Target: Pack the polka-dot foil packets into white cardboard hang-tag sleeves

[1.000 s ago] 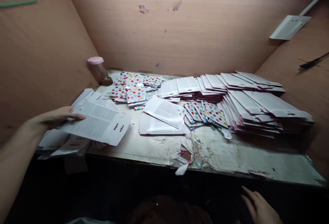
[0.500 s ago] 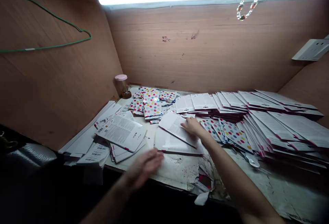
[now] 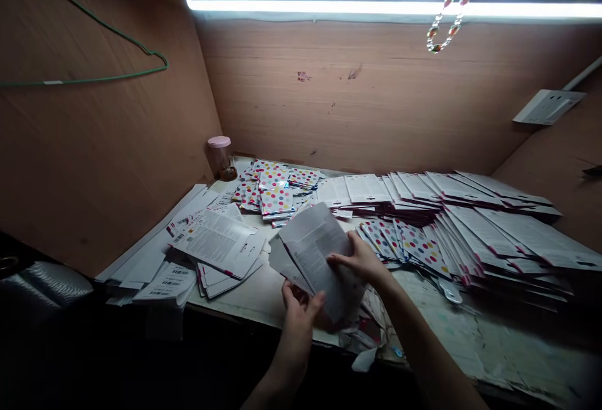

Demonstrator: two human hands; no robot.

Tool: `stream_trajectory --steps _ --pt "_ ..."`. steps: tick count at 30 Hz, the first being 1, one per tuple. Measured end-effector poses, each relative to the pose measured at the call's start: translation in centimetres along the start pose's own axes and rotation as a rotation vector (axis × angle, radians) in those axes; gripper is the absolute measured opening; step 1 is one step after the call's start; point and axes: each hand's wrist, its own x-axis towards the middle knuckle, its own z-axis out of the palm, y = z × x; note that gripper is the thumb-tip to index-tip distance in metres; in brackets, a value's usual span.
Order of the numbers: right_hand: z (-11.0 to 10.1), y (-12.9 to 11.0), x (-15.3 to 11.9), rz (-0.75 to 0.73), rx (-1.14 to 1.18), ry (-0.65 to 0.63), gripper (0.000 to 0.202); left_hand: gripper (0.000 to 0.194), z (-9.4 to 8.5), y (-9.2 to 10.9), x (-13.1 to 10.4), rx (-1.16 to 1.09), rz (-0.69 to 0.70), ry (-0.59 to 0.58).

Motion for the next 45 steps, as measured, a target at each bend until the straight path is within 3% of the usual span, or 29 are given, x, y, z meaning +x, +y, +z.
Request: stream_trajectory --steps 2,4,6,8,9,11,14,17,18,19,20,21,22,23,25,27,32,38,42,45 --pt "0.5 -0.8 -3.0 -0.099 0.444 0.153 0.045 0.073 0.4 0.7 -0.3 0.218 0.215 0.016" --pt "0.9 -1.2 -5.9 -0.155 0.780 0.299 0.042 0.057 0.8 2.9 -0.1 0.489 0.330 -0.057" --pt "0.9 -0.7 -8.4 -0.185 0.805 0.497 0.049 0.025 1.0 5.9 0.5 0.753 0.458 -0.221" --pt "0.3 0.4 -10.4 -0.245 0.678 0.731 0.071 0.009 1.4 8.4 1.1 1.010 0.576 -0.411" --pt "0.0 1.2 -11.3 -0.269 0.602 0.794 0.080 0.010 1.6 9.1 1.4 1.131 0.569 -0.481" --pt "-0.2 2.6 -12.7 -0.265 0.505 0.717 0.079 0.018 2.0 9.6 1.7 1.257 0.522 -0.590" --pt "0.6 4.4 -13.7 -0.152 0.517 0.521 0.044 0.041 1.6 8.9 2.1 1.205 0.555 -0.624" --pt "1.7 5.2 -13.8 -0.105 0.599 0.536 0.029 0.081 -0.7 8.7 2.8 1.085 0.717 -0.463" --pt "2.0 5.3 -13.7 -0.108 0.613 0.517 0.029 0.087 -1.8 8.6 3.0 1.019 0.725 -0.358" --pt "2.1 5.2 -13.6 -0.119 0.615 0.497 0.030 0.091 -2.8 8.3 3.2 0.955 0.646 -0.290" --pt "2.2 5.0 -13.5 -0.137 0.605 0.491 0.030 0.090 -3.7 7.8 3.4 0.864 0.546 -0.285" --pt "2.1 4.8 -13.4 -0.158 0.588 0.491 0.027 0.079 -4.3 7.1 3.4 0.803 0.425 -0.349" --pt "2.1 4.5 -13.3 -0.183 0.573 0.498 0.024 0.061 -4.8 6.2 3.5 0.757 0.356 -0.337" --pt "2.1 4.2 -13.2 -0.214 0.567 0.512 0.021 0.045 -5.0 5.2 3.5 0.706 0.321 -0.298" --pt "2.2 3.9 -13.1 -0.260 0.582 0.520 0.019 0.030 -5.1 3.6 3.5 0.636 0.378 -0.263" --pt "2.5 3.9 -12.9 -0.237 0.628 0.491 0.018 0.026 -4.9 2.8 3.8 0.629 0.397 -0.280" --pt "3.4 5.0 -12.8 -0.105 0.728 0.422 0.022 0.020 -5.1 3.5 5.0 0.687 0.204 -0.397" --pt "1.4 5.6 -14.2 -0.100 0.671 0.166 0.036 0.013 -5.7 3.0 5.0 0.650 0.177 -0.360" --pt "0.3 5.5 -14.4 -0.125 0.661 0.367 0.024 0.018 -5.4 2.8 4.8 0.641 0.130 -0.371" --pt "-2.0 4.9 -14.8 -0.145 0.594 0.514 0.029 0.017 -5.5 2.8 4.9 0.642 0.107 -0.385"
